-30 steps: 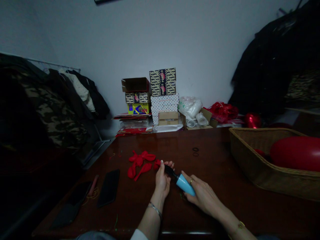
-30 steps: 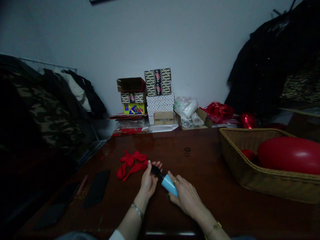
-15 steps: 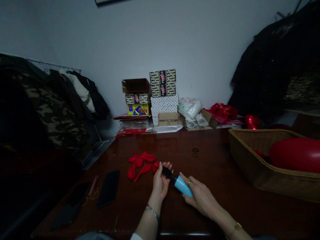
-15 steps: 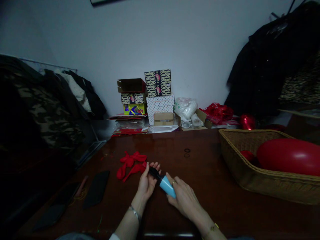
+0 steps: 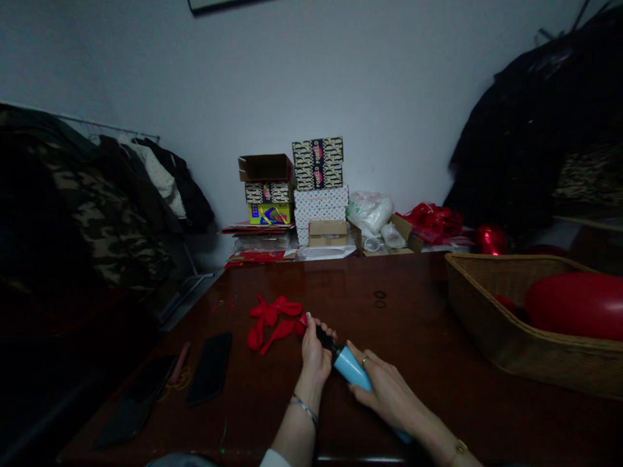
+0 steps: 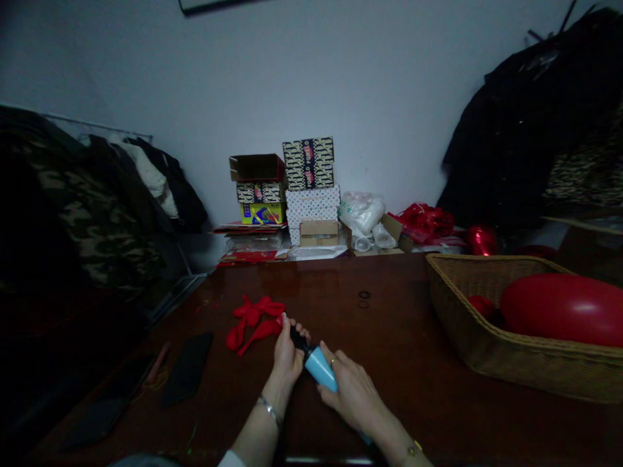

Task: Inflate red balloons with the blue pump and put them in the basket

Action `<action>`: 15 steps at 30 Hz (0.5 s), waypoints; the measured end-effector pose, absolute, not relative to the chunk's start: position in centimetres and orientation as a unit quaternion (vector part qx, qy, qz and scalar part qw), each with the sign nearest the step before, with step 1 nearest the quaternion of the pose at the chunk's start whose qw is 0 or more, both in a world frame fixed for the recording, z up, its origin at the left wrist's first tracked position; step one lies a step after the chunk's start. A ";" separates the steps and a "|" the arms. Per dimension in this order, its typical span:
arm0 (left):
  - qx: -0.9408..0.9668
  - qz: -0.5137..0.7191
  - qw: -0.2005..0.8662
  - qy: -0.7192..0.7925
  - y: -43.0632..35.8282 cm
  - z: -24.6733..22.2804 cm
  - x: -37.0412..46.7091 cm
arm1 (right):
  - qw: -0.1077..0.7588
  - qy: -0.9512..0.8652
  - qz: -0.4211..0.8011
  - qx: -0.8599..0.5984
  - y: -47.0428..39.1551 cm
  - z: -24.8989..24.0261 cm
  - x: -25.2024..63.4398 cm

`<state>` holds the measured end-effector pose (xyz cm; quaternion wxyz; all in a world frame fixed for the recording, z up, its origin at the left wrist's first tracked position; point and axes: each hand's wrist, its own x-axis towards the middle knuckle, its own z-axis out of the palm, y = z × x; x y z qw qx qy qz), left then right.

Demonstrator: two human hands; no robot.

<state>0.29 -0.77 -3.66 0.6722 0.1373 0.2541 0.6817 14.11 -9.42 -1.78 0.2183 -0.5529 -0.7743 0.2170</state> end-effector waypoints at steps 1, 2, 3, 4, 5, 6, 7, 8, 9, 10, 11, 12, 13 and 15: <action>0.146 0.681 0.671 0.255 -0.7 -3.7 0.3 | 0.217 -0.773 0.220 -0.554 -9.5 -1.8 14.0; 0.151 0.682 0.668 0.258 -0.5 -3.8 0.2 | 0.214 -0.772 0.219 -0.557 -9.6 -1.8 13.9; 0.152 0.684 0.664 0.263 -0.2 -3.8 0.1 | 0.210 -0.770 0.215 -0.563 -9.7 -1.8 13.8; 0.149 0.687 0.658 0.270 0.1 -3.7 -0.1 | 0.203 -0.768 0.205 -0.571 -9.8 -1.9 13.6; 0.142 0.692 0.652 0.276 0.5 -3.6 -0.4 | 0.195 -0.767 0.191 -0.580 -9.9 -1.9 13.5; 0.133 0.696 0.648 0.279 0.9 -3.5 -0.8 | 0.189 -0.767 0.174 -0.589 -10.0 -1.9 13.3; 0.122 0.701 0.645 0.280 1.3 -3.4 -1.2 | 0.185 -0.767 0.155 -0.595 -10.1 -1.9 13.1; 0.113 0.703 0.645 0.278 1.6 -3.2 -1.6 | 0.183 -0.768 0.136 -0.599 -10.2 -2.0 12.9; 0.106 0.706 0.645 0.273 1.9 -3.0 -2.1 | 0.183 -0.768 0.117 -0.603 -10.3 -2.0 12.7; 0.102 0.708 0.646 0.267 2.1 -2.8 -2.4 | 0.185 -0.767 0.100 -0.606 -10.3 -2.1 12.5; 0.101 0.708 0.648 0.262 2.2 -2.7 -2.7 | 0.188 -0.767 0.085 -0.608 -10.3 -2.2 12.4; 0.103 0.707 0.650 0.259 2.2 -2.5 -2.9 | 0.191 -0.766 0.072 -0.609 -10.3 -2.3 12.2; 0.107 0.706 0.651 0.258 2.2 -2.5 -3.0 | 0.193 -0.766 0.061 -0.610 -10.3 -2.5 12.1; 0.116 0.704 0.649 0.265 2.2 -2.5 -3.0 | 0.196 -0.766 0.046 -0.611 -10.3 -2.9 11.9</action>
